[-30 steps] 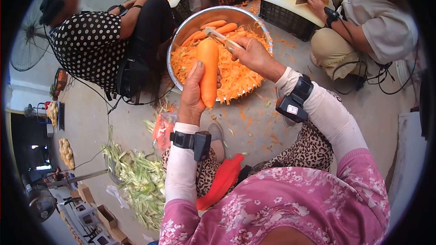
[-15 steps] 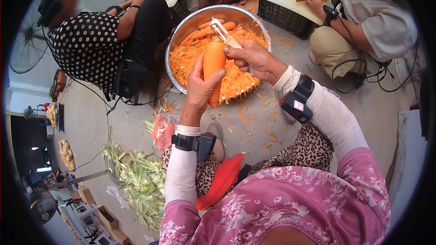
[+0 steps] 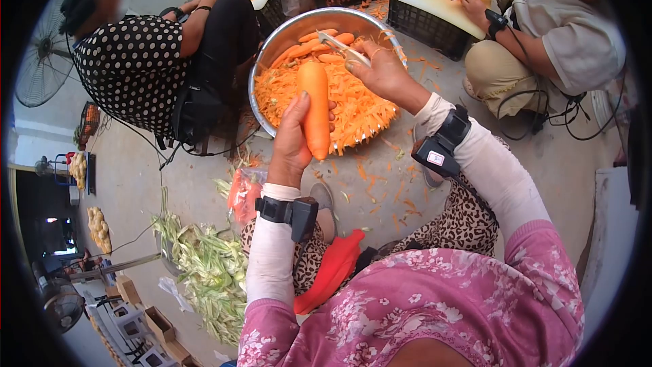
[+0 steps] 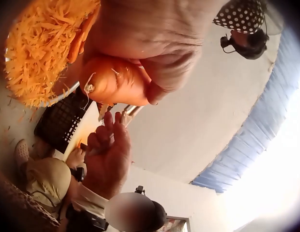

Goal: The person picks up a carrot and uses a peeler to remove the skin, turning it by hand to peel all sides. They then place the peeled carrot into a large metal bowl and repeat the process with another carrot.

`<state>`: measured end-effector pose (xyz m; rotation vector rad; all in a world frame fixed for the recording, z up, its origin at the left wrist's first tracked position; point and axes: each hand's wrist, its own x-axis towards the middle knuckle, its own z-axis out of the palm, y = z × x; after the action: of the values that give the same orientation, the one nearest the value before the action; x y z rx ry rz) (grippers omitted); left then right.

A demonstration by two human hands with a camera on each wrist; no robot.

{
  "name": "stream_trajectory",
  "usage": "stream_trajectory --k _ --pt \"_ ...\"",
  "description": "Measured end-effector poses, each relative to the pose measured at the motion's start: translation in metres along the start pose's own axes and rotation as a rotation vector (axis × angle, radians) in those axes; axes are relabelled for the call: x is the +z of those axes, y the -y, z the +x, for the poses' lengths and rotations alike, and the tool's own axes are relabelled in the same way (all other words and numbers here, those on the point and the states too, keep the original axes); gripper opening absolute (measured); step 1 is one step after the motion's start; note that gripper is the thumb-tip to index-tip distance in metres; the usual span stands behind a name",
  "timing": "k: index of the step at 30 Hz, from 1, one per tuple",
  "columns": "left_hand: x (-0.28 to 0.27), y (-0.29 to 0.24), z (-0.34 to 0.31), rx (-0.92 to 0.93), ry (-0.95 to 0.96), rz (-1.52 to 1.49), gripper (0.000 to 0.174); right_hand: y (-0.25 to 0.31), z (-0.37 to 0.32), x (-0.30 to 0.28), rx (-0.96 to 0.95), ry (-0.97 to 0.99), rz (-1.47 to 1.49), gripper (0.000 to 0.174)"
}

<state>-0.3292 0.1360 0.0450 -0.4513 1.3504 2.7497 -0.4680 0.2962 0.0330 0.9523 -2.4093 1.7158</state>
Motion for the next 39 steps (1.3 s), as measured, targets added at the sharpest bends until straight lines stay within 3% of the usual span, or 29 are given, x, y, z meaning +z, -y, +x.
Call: stream_trajectory --k 6,8,15,21,27,28,30,31,33,37,39 --pt "-0.006 -0.004 0.003 -0.061 -0.002 -0.365 0.05 0.015 -0.002 -0.004 0.112 0.177 -0.074 0.021" --pt "-0.011 -0.005 0.005 -0.066 0.016 -0.375 0.051 0.019 -0.007 -0.003 -0.074 0.117 -0.199 0.017" --pt "-0.015 -0.002 0.008 0.009 -0.037 -0.318 0.058 0.036 -0.019 0.001 -0.117 0.199 -0.114 0.017" --pt "-0.01 -0.007 0.005 -0.029 -0.034 -0.449 0.056 0.047 -0.036 0.011 -0.394 0.279 -0.097 0.014" --pt "-0.003 -0.012 0.002 -0.094 -0.019 -0.508 0.056 0.05 -0.04 0.007 -0.397 0.304 -0.18 0.011" --pt "-0.005 -0.011 0.003 -0.095 -0.019 -0.508 0.056 0.046 -0.037 0.008 -0.396 0.303 -0.18 0.011" --pt "-0.011 -0.008 0.005 -0.16 0.263 -0.618 0.057 0.037 -0.025 0.009 -0.336 0.184 -0.233 0.01" --pt "-0.01 -0.008 0.005 -0.16 0.266 -0.617 0.057 0.034 -0.018 0.006 -0.336 0.182 -0.235 0.01" --pt "-0.007 -0.009 0.002 -0.178 0.34 -0.543 0.057 0.028 -0.005 -0.001 0.024 0.345 -0.424 0.013" --pt "0.0 -0.013 -0.002 -0.142 0.359 -0.487 0.058 0.01 -0.009 0.001 0.051 0.285 -0.416 0.018" --pt "-0.004 -0.012 0.0 -0.073 0.191 -0.419 0.06 0.018 -0.011 0.002 0.0 0.232 -0.341 0.017"
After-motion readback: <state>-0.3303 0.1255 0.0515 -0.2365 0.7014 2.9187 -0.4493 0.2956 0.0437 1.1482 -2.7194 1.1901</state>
